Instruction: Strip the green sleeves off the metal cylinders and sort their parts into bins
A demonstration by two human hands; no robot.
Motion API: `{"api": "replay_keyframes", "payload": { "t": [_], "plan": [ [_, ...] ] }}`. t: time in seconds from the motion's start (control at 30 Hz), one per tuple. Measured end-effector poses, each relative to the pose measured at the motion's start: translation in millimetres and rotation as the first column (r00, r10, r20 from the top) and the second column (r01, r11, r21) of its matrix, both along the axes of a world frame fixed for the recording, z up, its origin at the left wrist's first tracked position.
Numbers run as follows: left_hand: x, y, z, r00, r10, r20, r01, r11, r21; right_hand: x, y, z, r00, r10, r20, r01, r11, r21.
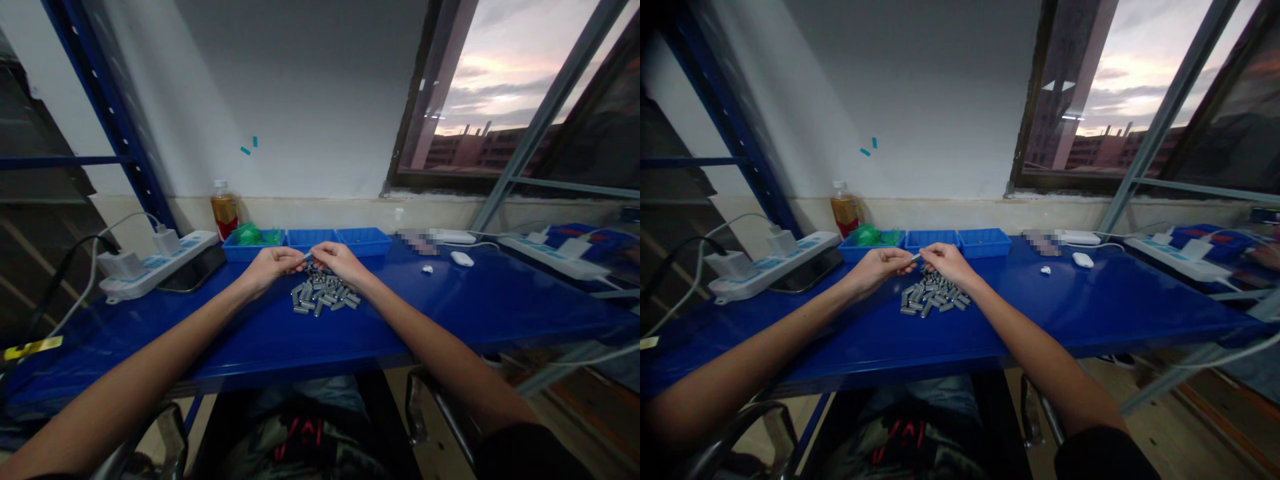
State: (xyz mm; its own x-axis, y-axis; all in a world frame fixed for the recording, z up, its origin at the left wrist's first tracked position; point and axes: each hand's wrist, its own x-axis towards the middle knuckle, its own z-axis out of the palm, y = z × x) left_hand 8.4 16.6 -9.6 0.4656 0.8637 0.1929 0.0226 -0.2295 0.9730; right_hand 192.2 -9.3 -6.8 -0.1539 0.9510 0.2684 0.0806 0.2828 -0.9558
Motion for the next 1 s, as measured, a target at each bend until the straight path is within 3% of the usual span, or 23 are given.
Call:
{"api": "replay_keyframes", "payload": {
  "t": [0.17,0.53,1.0],
  "plan": [
    [1.0,-0.9,0.8,0.999,0.019,0.036,-0.021,0.998,0.054,-0.7,-1.1,0.4,1.0,0.021,-0.004,-0.021,0.998,-0.065],
    [-1.9,0.1,-0.7,0.987,-0.084,0.139,0.11,0.976,-0.188,-0.7,-4.3,1.4,0.992,0.086,-0.093,-0.082,0.996,0.046],
    [-2.3,-0.5,1.9,0.986,-0.033,0.165,0.067,0.975,-0.21,2.8,-5.3,3.1,0.992,0.111,-0.061,-0.111,0.994,0.008]
  ]
}}
